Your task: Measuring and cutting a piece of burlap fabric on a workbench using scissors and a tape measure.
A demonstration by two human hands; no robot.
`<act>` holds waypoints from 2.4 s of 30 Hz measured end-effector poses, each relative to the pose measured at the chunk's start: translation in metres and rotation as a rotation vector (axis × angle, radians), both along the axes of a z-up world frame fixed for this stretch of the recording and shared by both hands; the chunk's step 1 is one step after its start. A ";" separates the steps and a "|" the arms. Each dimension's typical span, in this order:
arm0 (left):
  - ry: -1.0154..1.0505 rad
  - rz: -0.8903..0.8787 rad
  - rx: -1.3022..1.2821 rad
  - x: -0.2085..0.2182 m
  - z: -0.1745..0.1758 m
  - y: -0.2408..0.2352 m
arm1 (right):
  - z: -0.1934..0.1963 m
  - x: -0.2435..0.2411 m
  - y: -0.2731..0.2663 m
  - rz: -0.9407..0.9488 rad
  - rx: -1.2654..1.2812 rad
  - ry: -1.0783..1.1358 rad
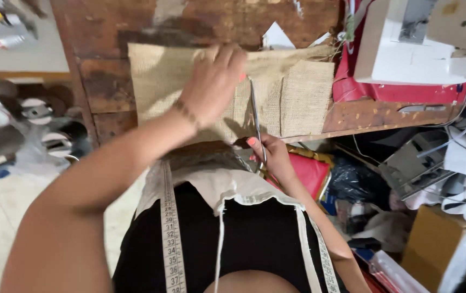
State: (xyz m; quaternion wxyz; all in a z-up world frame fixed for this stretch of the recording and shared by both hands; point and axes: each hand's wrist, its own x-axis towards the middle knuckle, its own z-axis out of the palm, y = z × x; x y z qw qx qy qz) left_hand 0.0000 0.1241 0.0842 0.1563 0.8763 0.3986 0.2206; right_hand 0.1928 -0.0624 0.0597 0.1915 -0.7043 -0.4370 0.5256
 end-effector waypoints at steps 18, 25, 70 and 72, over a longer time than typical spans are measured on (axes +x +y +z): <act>0.163 -0.364 -0.958 0.020 -0.025 0.103 | -0.004 -0.002 0.025 0.076 0.079 0.146; 0.061 -0.220 -1.059 0.009 -0.022 0.105 | -0.005 -0.010 0.039 0.070 0.109 0.147; 0.050 -0.255 -1.023 -0.008 -0.032 0.097 | 0.000 -0.015 0.074 0.073 0.009 0.286; 0.037 -0.220 -1.051 -0.008 -0.034 0.096 | -0.010 -0.012 0.074 -0.036 -0.083 0.336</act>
